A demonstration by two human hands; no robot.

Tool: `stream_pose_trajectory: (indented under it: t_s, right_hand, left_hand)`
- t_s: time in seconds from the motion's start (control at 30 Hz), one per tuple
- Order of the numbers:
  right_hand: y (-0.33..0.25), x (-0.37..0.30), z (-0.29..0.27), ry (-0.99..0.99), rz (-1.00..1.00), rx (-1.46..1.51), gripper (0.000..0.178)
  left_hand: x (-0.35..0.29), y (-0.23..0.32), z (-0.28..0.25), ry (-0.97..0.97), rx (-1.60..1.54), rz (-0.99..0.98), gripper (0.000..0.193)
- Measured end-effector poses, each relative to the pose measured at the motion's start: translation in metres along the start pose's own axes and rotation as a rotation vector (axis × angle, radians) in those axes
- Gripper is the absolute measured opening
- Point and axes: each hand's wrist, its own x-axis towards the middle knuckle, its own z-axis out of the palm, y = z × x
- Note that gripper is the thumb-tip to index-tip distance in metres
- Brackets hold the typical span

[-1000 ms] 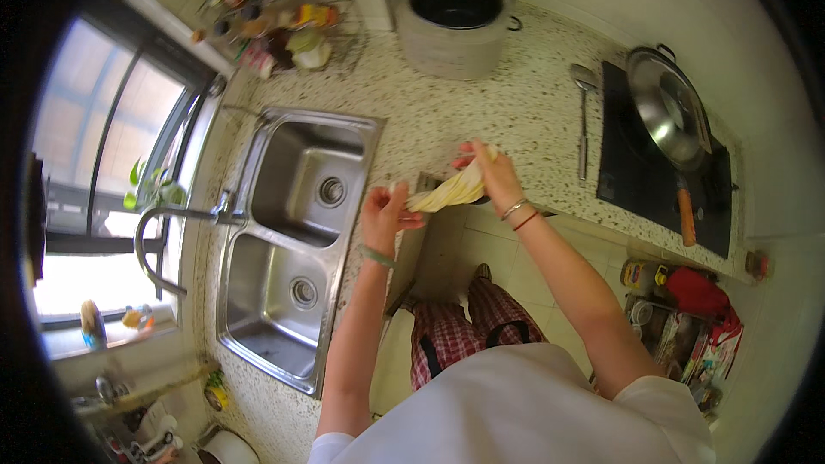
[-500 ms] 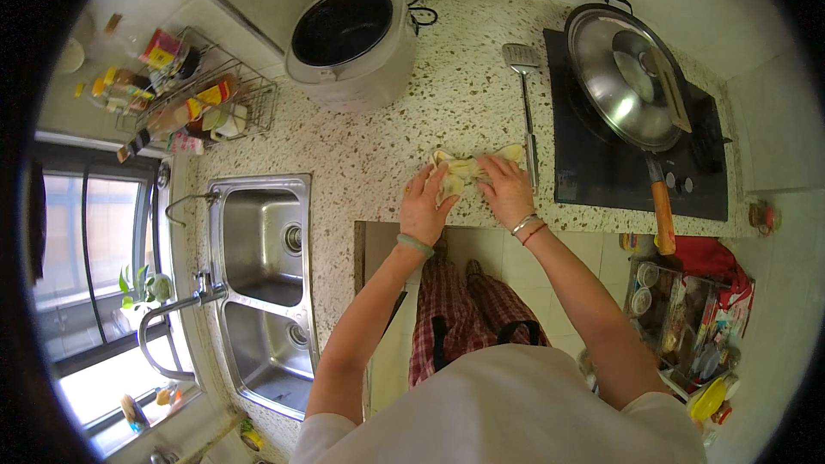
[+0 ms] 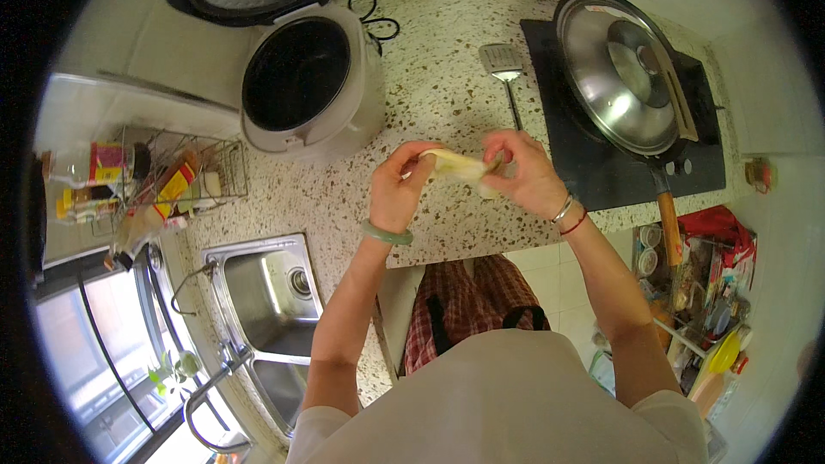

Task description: The person organizes kitchen items by moving a yellow basket and stacking plastic strainers on a counter. They then wash a cloth in the sink and proceed to wipe down the kitchen countertop, the wall tiles, the stovetop, and the sink basin with the damp cloth.

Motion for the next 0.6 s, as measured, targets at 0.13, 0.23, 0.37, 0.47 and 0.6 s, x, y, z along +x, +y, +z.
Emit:
stream_pose_trajectory:
  t_s: [0.13, 0.23, 0.37, 0.47, 0.6]
  right_hand:
    - [-0.003, 0.015, 0.005, -0.067, -0.17, -0.242, 0.033]
    - [0.008, 0.02, 0.009, 0.068, -0.154, 0.002, 0.029]
    - [-0.022, 0.012, -0.007, 0.099, 0.072, 0.068, 0.025]
    - [-0.019, -0.002, -0.007, 0.077, -0.083, -0.162, 0.023]
    - [0.009, -0.046, 0.013, -0.003, -0.126, -0.332, 0.027]
  left_hand:
    - [0.017, 0.031, 0.004, -0.243, 0.037, -0.039, 0.016]
    - [0.027, 0.042, 0.001, -0.18, 0.134, 0.114, 0.017]
    - [0.026, 0.054, -0.022, -0.037, 0.267, 0.296, 0.021]
    - [0.004, 0.044, -0.028, -0.161, 0.374, 0.34, 0.025]
    - [-0.038, 0.022, -0.034, -0.392, 0.727, 0.264, 0.034]
